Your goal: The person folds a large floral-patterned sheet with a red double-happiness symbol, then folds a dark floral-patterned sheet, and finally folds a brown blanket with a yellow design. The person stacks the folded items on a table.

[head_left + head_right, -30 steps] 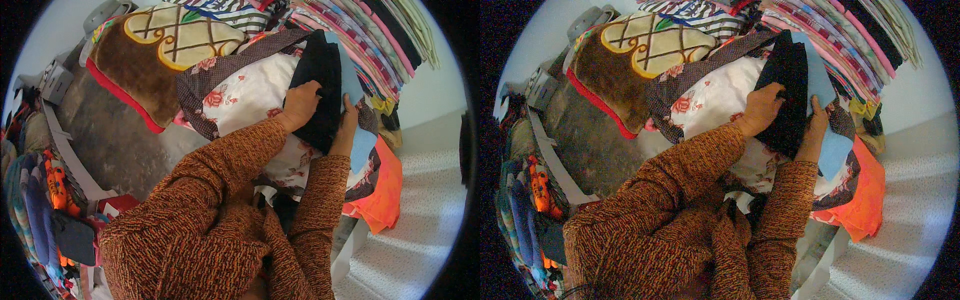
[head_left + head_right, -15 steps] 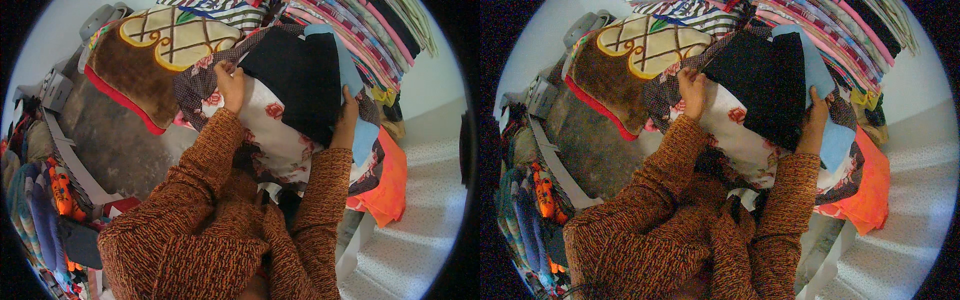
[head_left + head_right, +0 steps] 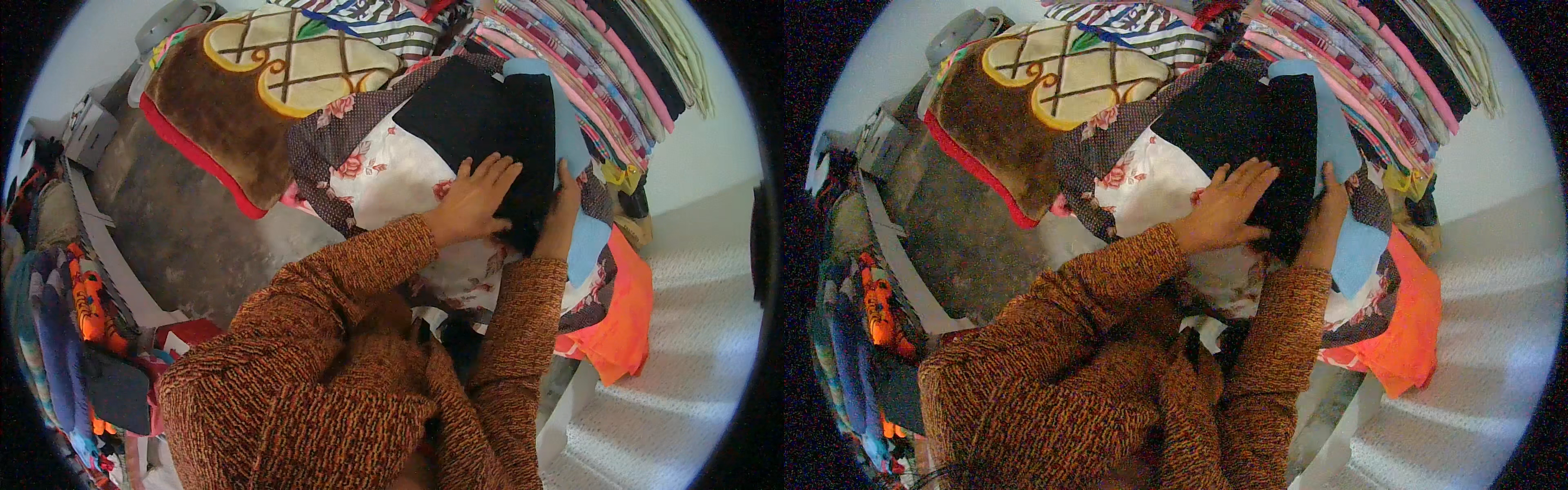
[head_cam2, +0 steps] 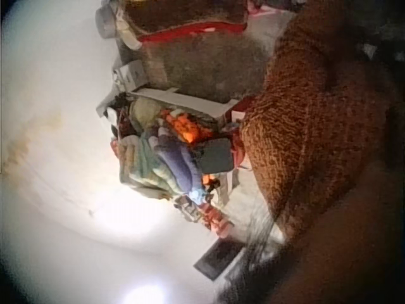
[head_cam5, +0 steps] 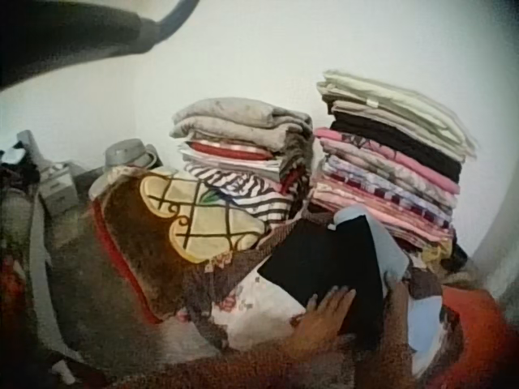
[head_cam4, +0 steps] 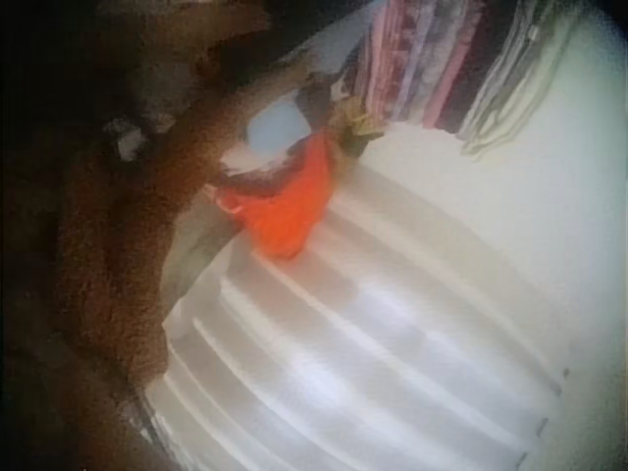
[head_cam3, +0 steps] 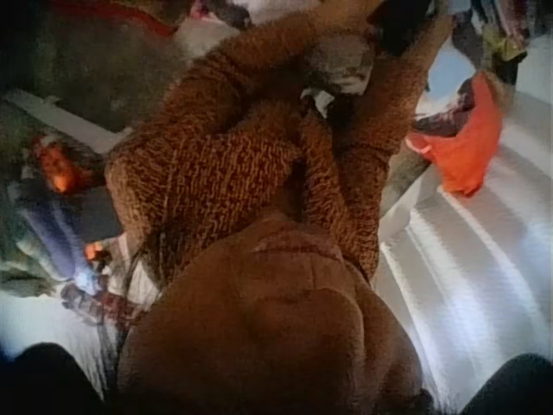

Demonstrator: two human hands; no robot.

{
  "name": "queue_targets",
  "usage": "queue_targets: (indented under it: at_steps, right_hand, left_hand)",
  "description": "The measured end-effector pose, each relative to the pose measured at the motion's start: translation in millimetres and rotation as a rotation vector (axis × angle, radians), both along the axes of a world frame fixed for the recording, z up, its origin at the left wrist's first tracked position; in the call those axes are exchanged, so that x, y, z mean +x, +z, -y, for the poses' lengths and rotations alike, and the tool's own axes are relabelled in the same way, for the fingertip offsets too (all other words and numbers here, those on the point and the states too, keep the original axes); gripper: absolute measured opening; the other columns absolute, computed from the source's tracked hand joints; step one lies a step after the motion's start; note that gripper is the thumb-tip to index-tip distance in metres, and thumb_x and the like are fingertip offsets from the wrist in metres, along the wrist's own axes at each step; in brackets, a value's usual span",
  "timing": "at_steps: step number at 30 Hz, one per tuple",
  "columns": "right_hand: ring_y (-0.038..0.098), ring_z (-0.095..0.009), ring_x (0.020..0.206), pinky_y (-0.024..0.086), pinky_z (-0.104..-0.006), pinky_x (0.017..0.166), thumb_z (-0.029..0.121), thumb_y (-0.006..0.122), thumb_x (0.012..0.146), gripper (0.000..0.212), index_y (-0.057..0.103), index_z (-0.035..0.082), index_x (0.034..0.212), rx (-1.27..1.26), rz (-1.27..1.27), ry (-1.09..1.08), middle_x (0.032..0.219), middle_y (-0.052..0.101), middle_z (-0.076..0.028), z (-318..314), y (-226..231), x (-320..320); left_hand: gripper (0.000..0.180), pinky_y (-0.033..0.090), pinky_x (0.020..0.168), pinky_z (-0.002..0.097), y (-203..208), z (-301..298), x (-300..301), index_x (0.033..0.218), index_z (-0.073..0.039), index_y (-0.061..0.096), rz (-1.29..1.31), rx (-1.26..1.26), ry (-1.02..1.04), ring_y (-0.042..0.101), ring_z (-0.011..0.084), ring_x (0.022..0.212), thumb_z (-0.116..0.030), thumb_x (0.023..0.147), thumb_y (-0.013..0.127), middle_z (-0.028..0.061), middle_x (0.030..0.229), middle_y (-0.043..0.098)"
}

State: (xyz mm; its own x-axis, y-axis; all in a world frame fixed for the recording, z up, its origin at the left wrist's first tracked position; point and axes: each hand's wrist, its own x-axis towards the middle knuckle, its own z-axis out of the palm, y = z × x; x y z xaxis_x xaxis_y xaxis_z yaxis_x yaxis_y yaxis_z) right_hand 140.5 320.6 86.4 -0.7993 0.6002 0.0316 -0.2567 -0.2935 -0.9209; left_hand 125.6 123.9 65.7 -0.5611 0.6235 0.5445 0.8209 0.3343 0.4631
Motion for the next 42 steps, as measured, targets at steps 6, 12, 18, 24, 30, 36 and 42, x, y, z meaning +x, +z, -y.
queue_targets:
  at_steps: [6, 12, 18, 24, 30, 36, 42]
  right_hand:
    - [0.056, -0.026, 0.101, 0.046, -0.0391, 0.090, 0.010, 0.062, 0.085, 0.040, 0.048, 0.000, 0.120, -0.073, -0.101, 0.004, 0.114, 0.056, -0.013, -4.3, -5.6, -5.1]
    - [0.054, -0.029, 0.106, 0.043, -0.0421, 0.094, 0.008, 0.063, 0.083, 0.047, 0.043, 0.004, 0.126, -0.017, -0.074, -0.035, 0.120, 0.053, -0.013, -0.2, -1.9, -5.6]
    - [0.054, -0.029, 0.106, 0.043, -0.0419, 0.093, 0.009, 0.064, 0.084, 0.046, 0.043, 0.005, 0.125, 0.000, -0.094, -0.037, 0.119, 0.053, -0.013, -3.5, -5.3, -4.4]
    - [0.055, -0.029, 0.103, 0.044, -0.0413, 0.092, 0.015, 0.064, 0.084, 0.047, 0.044, 0.002, 0.124, 0.069, -0.090, -0.030, 0.118, 0.054, -0.014, -0.3, -5.8, -5.9]
    - [0.055, -0.028, 0.102, 0.045, -0.0403, 0.090, 0.020, 0.061, 0.087, 0.046, 0.043, 0.000, 0.124, 0.133, -0.079, -0.063, 0.118, 0.053, -0.015, 9.6, -2.3, -4.5]
    - [0.055, -0.029, 0.103, 0.045, -0.0386, 0.089, 0.023, 0.056, 0.090, 0.044, 0.045, -0.005, 0.121, 0.310, -0.077, -0.219, 0.120, 0.052, -0.017, 34.8, 17.1, 2.6]
    - [0.039, -0.032, 0.126, 0.027, -0.0493, 0.103, 0.038, 0.058, 0.086, 0.043, 0.054, 0.004, 0.113, 1.703, -0.015, 0.061, 0.135, 0.043, -0.017, 74.5, 5.5, -17.1]
  left_hand:
    - [0.057, 0.042, 0.093, 0.0417, -7.6, 13.1, -19.0, 0.123, -0.005, 0.050, 0.152, 0.302, -0.047, 0.052, 0.0286, 0.114, -0.015, 0.072, 0.070, 0.0167, 0.120, 0.055]
    - [0.029, 0.051, 0.075, 0.0285, -22.0, 32.6, -52.6, 0.109, -0.003, 0.059, 1.090, 1.307, -0.157, 0.065, 0.0206, 0.086, 0.001, 0.080, 0.060, 0.0097, 0.096, 0.066]
    - [0.047, 0.045, 0.095, 0.0436, -29.0, 81.3, -48.4, 0.126, -0.004, 0.046, 1.487, 1.267, -0.647, 0.057, 0.0242, 0.108, 0.000, 0.081, 0.058, 0.0108, 0.120, 0.057]
    - [0.042, 0.049, 0.090, 0.0354, -23.6, 91.4, -86.4, 0.124, -0.001, 0.049, 1.684, 1.228, -0.501, 0.059, 0.0214, 0.104, -0.003, 0.083, 0.057, 0.0114, 0.115, 0.060]
    - [0.056, 0.047, 0.087, 0.0280, 6.2, 76.4, -126.8, 0.130, 0.000, 0.045, 1.256, 0.791, -0.540, 0.059, 0.0182, 0.098, 0.003, 0.075, 0.057, 0.0111, 0.116, 0.059]
    - [0.063, 0.042, 0.091, 0.0249, 53.2, 80.7, -119.8, 0.135, 0.002, 0.038, 0.808, 0.590, -0.371, 0.055, 0.0152, 0.102, 0.002, 0.074, 0.056, 0.0110, 0.121, 0.057]
    - [0.048, 0.050, 0.071, 0.0262, -68.7, 98.6, -122.7, 0.121, 0.007, 0.047, 1.118, 1.011, -0.030, 0.061, 0.0175, 0.084, 0.007, 0.074, 0.057, 0.0140, 0.103, 0.061]
